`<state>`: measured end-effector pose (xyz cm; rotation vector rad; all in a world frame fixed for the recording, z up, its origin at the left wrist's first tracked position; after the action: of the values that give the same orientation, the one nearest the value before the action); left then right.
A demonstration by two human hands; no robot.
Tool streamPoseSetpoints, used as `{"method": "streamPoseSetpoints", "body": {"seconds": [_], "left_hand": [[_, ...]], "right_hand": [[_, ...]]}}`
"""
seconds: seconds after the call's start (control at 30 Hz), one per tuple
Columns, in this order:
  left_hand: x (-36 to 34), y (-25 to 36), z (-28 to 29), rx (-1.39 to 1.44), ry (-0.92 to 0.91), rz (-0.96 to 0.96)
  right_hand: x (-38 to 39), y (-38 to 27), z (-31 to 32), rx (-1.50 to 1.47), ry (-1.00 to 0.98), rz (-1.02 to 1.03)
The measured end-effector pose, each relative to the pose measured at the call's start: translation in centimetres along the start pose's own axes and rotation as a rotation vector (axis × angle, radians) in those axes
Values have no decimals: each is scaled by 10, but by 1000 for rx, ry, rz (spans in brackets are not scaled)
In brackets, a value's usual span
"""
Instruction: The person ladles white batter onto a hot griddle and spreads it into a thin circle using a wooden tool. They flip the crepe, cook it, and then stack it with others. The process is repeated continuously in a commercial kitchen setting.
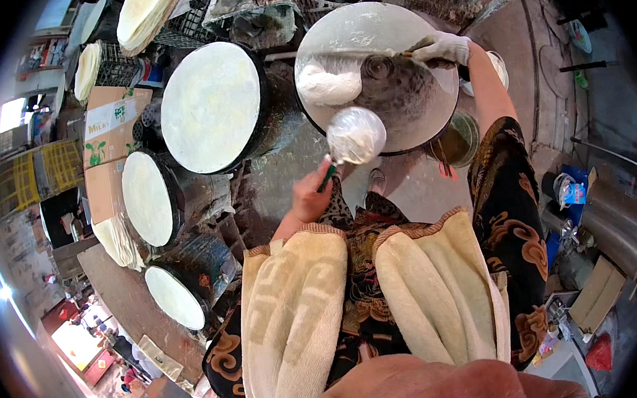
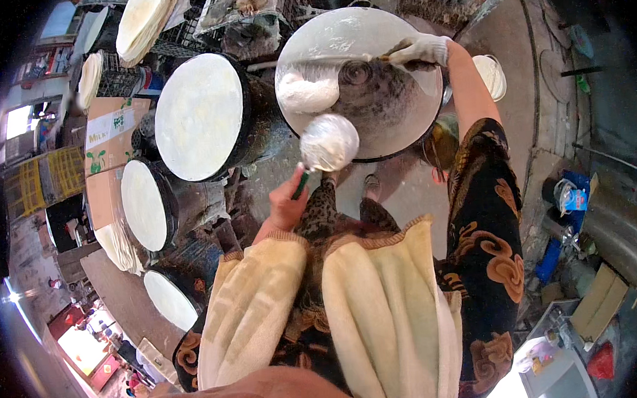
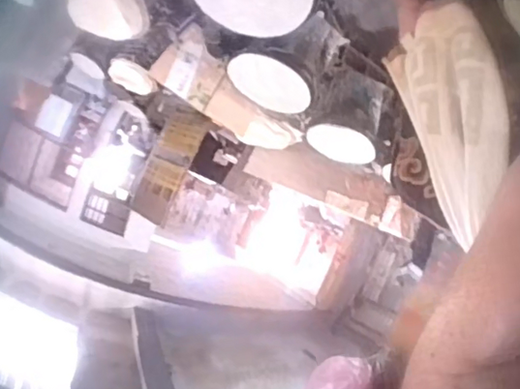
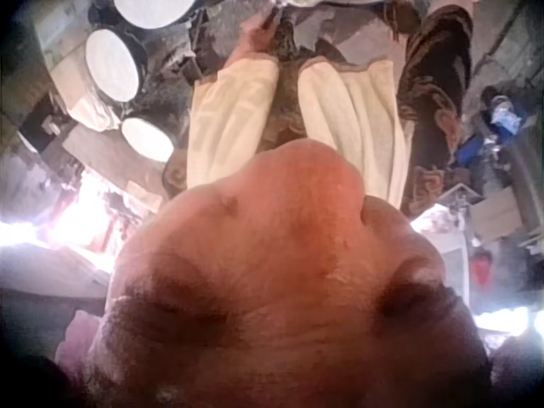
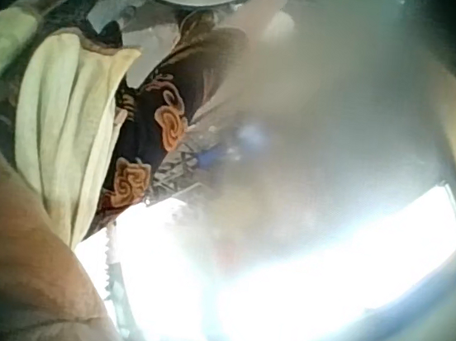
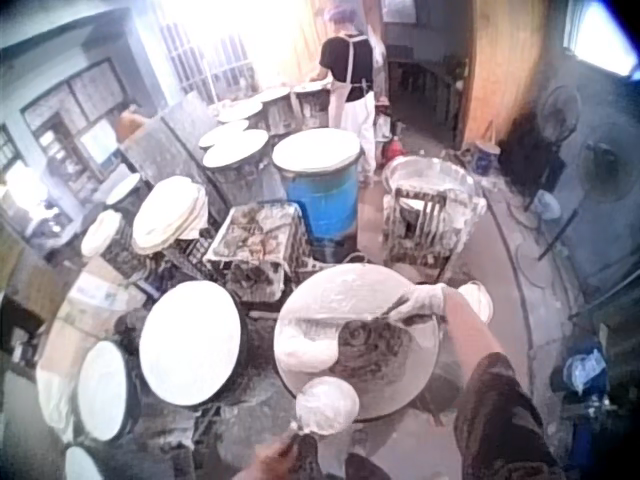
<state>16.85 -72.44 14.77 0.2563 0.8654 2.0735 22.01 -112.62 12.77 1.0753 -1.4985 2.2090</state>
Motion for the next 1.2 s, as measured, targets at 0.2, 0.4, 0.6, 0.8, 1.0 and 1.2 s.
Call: {"method": "streamPoseSetpoints", "body": {"seconds": [0.2, 0.4, 0.6, 0.8, 1.0, 1.2], "left_hand": [[-29, -33, 78, 831, 414, 392], [-32, -49, 117, 1287, 715, 443], [-14, -72, 112, 1525, 728, 389], [0, -58, 106, 1637, 705, 357], [-17, -43, 104, 1789, 578, 310], [-30, -22, 128, 2014, 402, 116]], "right_hand": [[24, 19, -34, 6, -263, -36], [12, 24, -2, 3, -64, 11], [37, 45, -13, 67, -294, -150], [6, 32, 13, -6, -165, -43], [32, 42, -25, 120, -321, -232], [136, 124, -41, 78, -122, -287]]}}
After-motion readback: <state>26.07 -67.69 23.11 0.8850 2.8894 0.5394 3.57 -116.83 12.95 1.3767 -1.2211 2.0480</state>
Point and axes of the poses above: each hand's wrist, its own x-axis away from the middle knuckle, its own z-axis out of the back of the hand, y = z × x, the point moved 9 cm from there along -x, towards the middle knuckle, and after that the axes turned 12 degrees about -y, right-handed, at the moved point
